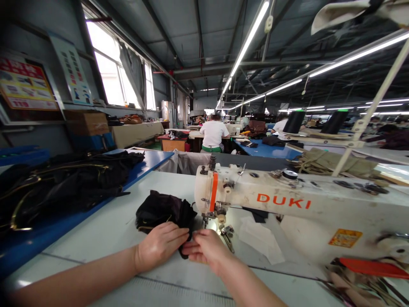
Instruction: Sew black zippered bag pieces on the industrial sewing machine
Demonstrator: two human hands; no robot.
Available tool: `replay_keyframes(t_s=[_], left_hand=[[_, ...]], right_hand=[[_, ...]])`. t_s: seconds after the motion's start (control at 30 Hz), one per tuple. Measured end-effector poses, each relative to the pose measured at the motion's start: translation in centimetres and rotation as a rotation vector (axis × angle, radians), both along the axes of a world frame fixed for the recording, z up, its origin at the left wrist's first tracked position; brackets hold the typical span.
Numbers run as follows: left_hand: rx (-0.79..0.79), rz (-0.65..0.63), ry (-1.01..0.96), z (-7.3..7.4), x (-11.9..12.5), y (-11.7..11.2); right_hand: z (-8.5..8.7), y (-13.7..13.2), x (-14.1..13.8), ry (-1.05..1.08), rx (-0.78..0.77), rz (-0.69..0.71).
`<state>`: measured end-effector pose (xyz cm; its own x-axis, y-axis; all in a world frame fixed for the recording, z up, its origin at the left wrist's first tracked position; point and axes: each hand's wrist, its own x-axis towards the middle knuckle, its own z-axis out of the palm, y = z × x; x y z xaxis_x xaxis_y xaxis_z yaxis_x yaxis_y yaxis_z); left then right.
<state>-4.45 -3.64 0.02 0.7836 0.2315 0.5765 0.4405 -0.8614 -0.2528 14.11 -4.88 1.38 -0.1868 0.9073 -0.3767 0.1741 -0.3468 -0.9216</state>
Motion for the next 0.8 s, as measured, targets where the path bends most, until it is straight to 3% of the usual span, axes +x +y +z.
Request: replay_keyframes(t_s=[0.17,0.33,0.4,0.5,0.67,0.8], left_hand=[[-0.077,0.030,0.070,-0.1,0.7,0.7],[-0.149,0.061,0.049,-0.1,1.2,1.4],[-0.183,0.064,0.014,-0.3,1.2,1.5],[-0.205,0.060,-0.023,-0.5,1.2,1.4],[-0.200,0.062,-0.056,-0.4,1.2,1.3],[-0.221,0.075,-0.065,-0.4,1.2,1.3]], right_hand=[[0.0,0.1,2.8,-0.328,0.231,0.068],[1.0,-1.3,11.9,-0.744,0.629,-0.026],[1.2,-1.5,15.7,-0.890,0.713,-0.084],[0.8,-1.6,19.3,-1.038,0.783,-0.045],[-0.4,-1.9,20.0,-1.217,0.877,0.034],[-0.9,-1.9,20.0,-1.347,0.927,-0.060]])
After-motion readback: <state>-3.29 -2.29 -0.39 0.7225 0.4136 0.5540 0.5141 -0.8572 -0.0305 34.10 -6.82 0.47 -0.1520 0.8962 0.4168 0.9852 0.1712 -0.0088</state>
